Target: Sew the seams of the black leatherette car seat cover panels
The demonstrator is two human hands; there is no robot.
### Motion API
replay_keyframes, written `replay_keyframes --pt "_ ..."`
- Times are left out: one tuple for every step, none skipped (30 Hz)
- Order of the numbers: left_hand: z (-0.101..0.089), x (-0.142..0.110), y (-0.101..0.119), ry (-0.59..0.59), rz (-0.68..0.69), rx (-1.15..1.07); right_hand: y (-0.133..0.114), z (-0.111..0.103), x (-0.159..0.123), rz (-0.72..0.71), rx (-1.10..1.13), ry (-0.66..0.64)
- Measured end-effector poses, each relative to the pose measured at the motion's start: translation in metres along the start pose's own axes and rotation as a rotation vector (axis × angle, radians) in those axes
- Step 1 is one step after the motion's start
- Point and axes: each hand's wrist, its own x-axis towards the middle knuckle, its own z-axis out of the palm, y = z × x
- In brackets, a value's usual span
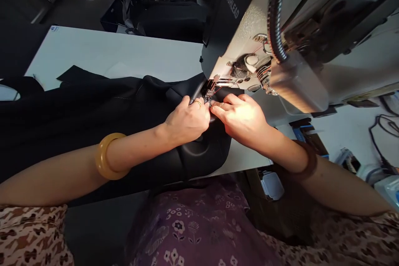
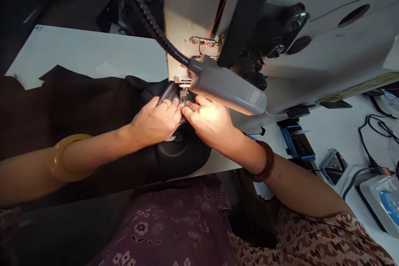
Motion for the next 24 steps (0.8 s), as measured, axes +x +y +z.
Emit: replay_keyframes --pt "0.001 -0.003 -0.004 0.021 0.023 -0.042 0.000 0.001 0.000 -0.006 0.002 0.008" --pt "0.002 -0.007 -0.011 0.053 0.061 -0.104 -0.001 0.001 0.000 -0.006 0.003 0.009" --pt "0.004 -0.011 -0.022 0.098 0.093 -0.175 -0.002 0.000 0.000 -0.003 0.005 0.004" --pt "0.008 -0.015 -0.036 0.159 0.092 -0.243 -0.004 0.000 0.001 0.002 0.006 -0.004" --pt "0.012 -0.020 -0.053 0.209 0.054 -0.305 -0.006 -0.001 0.003 0.006 0.009 -0.012" --pt "0.019 -0.023 -0.071 0.237 -0.052 -0.337 -0.008 -0.002 0.005 0.008 0.010 -0.016" --pt "0.026 -0.027 -0.088 0.225 -0.215 -0.336 -0.010 -0.003 0.007 0.007 0.011 -0.015" --pt "0.035 -0.031 -0.104 0.114 -0.368 -0.328 -0.010 -0.002 0.008 0.005 0.010 -0.010" --pt "0.044 -0.035 -0.117 -0.061 -0.487 -0.316 -0.011 -0.002 0.009 0.005 0.008 -0.005" --pt "0.053 -0.040 -0.126 -0.235 -0.553 -0.305 -0.010 0.000 0.010 0.002 0.006 -0.001" --pt "0.061 -0.047 -0.131 -0.324 -0.571 -0.299 -0.009 0.001 0.010 -0.002 0.002 0.000" --pt "0.068 -0.056 -0.132 -0.392 -0.576 -0.293 -0.008 0.003 0.009 -0.004 -0.002 -0.002" --pt "0.073 -0.066 -0.131 -0.437 -0.570 -0.290 -0.007 0.004 0.008 -0.007 -0.008 -0.003" --pt "0.075 -0.076 -0.127 -0.478 -0.568 -0.292 -0.006 0.006 0.007 -0.011 -0.017 -0.003" --pt "0.075 -0.087 -0.122 -0.540 -0.572 -0.303 -0.005 0.007 0.006 -0.018 -0.029 -0.001" --pt "0.072 -0.096 -0.117 -0.617 -0.576 -0.329 -0.005 0.007 0.005 -0.026 -0.042 0.003" --pt "0.066 -0.104 -0.112 -0.698 -0.579 -0.361 -0.005 0.008 0.005 -0.036 -0.057 0.008" --pt "0.058 -0.108 -0.108 -0.760 -0.576 -0.384 -0.005 0.008 0.004 -0.048 -0.071 0.014" --pt "0.049 -0.109 -0.104 -0.776 -0.558 -0.380 -0.006 0.009 0.003 -0.059 -0.083 0.020" --pt "0.039 -0.105 -0.101 -0.728 -0.516 -0.341 -0.007 0.009 0.002 -0.063 -0.092 0.026" --pt "0.029 -0.098 -0.099 -0.622 -0.452 -0.268 -0.008 0.010 0.001 -0.062 -0.099 0.034" --pt "0.019 -0.087 -0.097 -0.471 -0.360 -0.173 -0.008 0.011 -0.001 -0.059 -0.104 0.043" --pt "0.011 -0.073 -0.097 -0.301 -0.240 -0.080 -0.009 0.011 -0.002 -0.057 -0.106 0.052" --pt "0.005 -0.058 -0.097 -0.149 -0.111 -0.009 -0.010 0.012 -0.003 -0.057 -0.108 0.060"
